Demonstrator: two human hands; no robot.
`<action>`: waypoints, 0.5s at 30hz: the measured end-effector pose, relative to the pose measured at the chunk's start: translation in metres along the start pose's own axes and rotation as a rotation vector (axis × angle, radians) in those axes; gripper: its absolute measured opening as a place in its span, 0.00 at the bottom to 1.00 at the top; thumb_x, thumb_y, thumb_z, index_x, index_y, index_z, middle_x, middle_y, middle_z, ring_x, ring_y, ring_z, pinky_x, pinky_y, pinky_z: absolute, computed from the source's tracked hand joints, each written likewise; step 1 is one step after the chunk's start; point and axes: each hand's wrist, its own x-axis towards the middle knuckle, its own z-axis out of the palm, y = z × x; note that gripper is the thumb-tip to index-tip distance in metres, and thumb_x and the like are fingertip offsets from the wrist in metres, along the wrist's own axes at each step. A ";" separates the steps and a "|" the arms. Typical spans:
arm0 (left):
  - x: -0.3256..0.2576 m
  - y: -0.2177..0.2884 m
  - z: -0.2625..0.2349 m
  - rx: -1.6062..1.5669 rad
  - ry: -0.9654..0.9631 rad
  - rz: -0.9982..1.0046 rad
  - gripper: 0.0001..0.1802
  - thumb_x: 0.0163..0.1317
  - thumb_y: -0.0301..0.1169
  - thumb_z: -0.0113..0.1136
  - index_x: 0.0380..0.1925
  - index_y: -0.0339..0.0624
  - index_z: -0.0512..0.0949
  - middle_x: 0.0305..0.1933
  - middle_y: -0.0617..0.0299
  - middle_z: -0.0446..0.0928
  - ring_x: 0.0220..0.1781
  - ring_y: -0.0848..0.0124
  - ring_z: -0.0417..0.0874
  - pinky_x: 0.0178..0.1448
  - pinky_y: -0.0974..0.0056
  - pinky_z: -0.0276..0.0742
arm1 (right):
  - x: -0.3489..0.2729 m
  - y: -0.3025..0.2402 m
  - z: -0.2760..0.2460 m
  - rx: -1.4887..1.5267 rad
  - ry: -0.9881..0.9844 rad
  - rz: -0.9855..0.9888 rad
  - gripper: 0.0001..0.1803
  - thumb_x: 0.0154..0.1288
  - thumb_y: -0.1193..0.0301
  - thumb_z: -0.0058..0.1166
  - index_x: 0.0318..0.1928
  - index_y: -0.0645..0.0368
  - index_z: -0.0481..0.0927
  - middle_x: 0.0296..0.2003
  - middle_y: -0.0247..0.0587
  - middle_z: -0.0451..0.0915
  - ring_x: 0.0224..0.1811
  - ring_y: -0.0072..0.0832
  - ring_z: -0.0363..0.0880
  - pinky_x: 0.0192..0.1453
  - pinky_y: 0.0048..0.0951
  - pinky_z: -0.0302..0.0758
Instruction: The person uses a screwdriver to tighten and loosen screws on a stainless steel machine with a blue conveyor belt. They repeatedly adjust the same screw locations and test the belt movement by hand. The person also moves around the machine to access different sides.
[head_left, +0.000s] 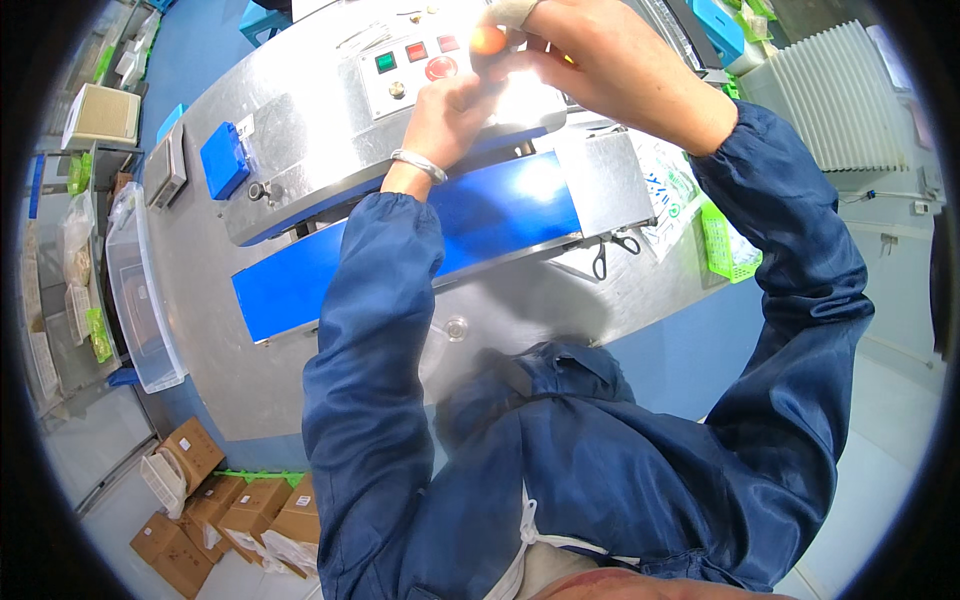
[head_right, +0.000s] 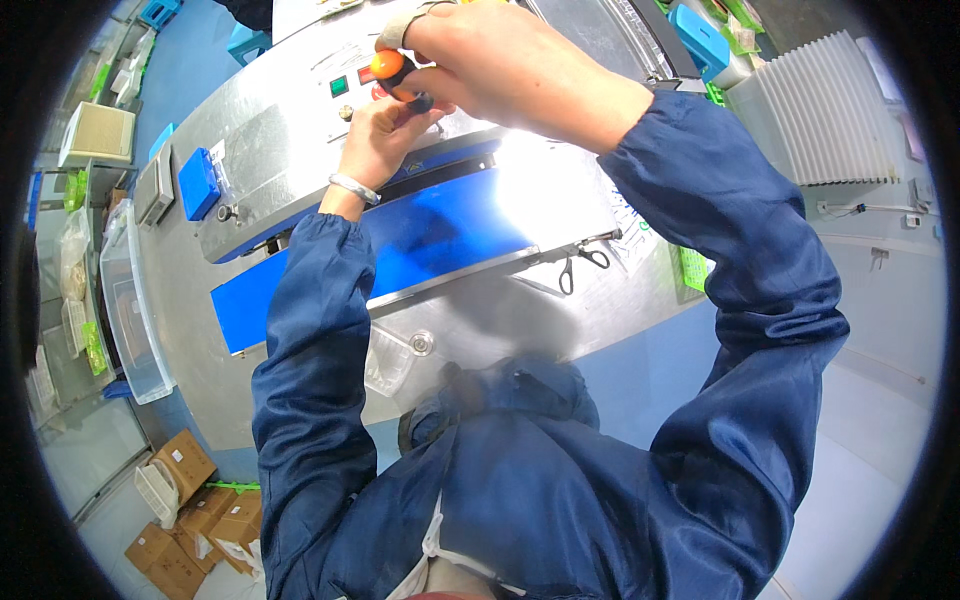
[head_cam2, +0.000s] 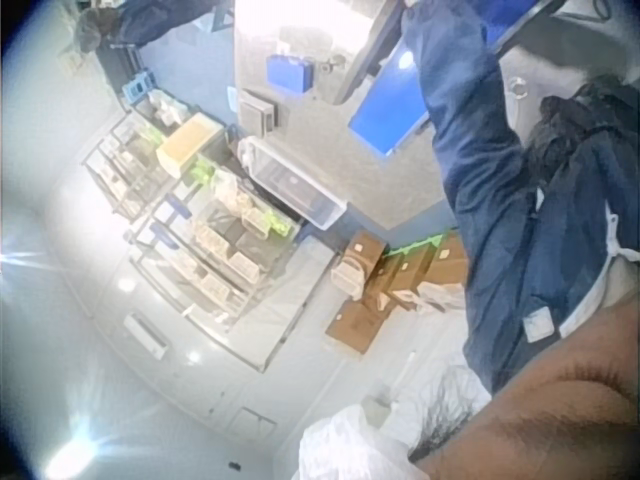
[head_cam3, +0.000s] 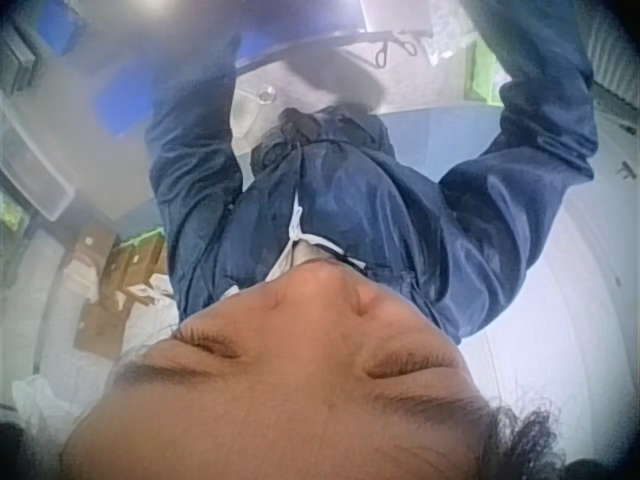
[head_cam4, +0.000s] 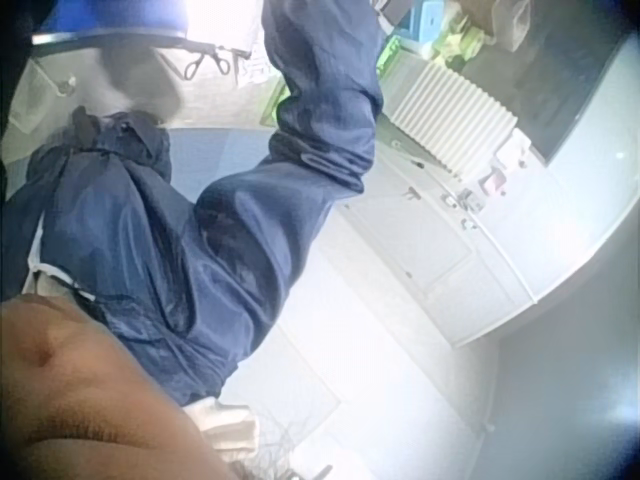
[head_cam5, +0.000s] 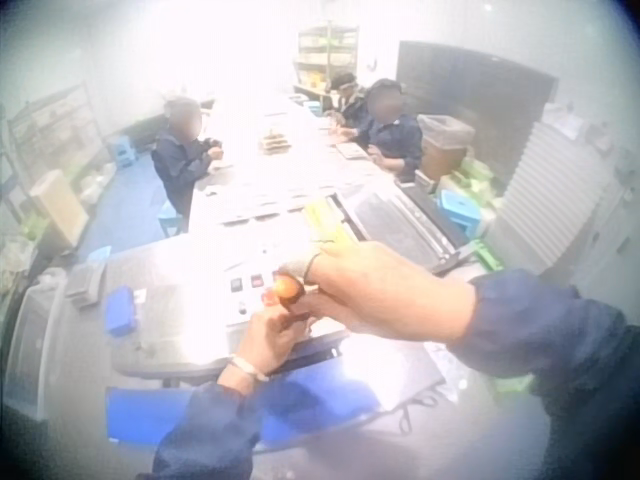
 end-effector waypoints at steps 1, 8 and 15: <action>-0.002 0.001 -0.002 0.005 -0.019 -0.016 0.11 0.64 0.35 0.70 0.41 0.40 0.87 0.34 0.59 0.88 0.35 0.70 0.86 0.44 0.65 0.80 | -0.001 0.000 0.002 -0.015 -0.043 0.033 0.20 0.64 0.73 0.60 0.56 0.60 0.76 0.43 0.49 0.81 0.46 0.49 0.82 0.47 0.40 0.79; 0.008 0.025 -0.010 0.408 -0.096 0.224 0.14 0.68 0.37 0.64 0.44 0.39 0.84 0.31 0.48 0.84 0.33 0.56 0.85 0.40 0.58 0.79 | 0.010 0.004 0.001 -0.111 -0.034 -0.329 0.21 0.60 0.75 0.58 0.55 0.60 0.78 0.42 0.48 0.78 0.46 0.47 0.79 0.48 0.40 0.78; -0.002 0.008 0.023 0.160 0.105 0.068 0.14 0.63 0.41 0.68 0.40 0.43 0.86 0.32 0.53 0.86 0.33 0.61 0.87 0.41 0.61 0.80 | 0.008 0.005 0.011 -0.427 0.082 -0.034 0.06 0.58 0.70 0.60 0.30 0.60 0.82 0.27 0.48 0.77 0.34 0.43 0.81 0.38 0.39 0.78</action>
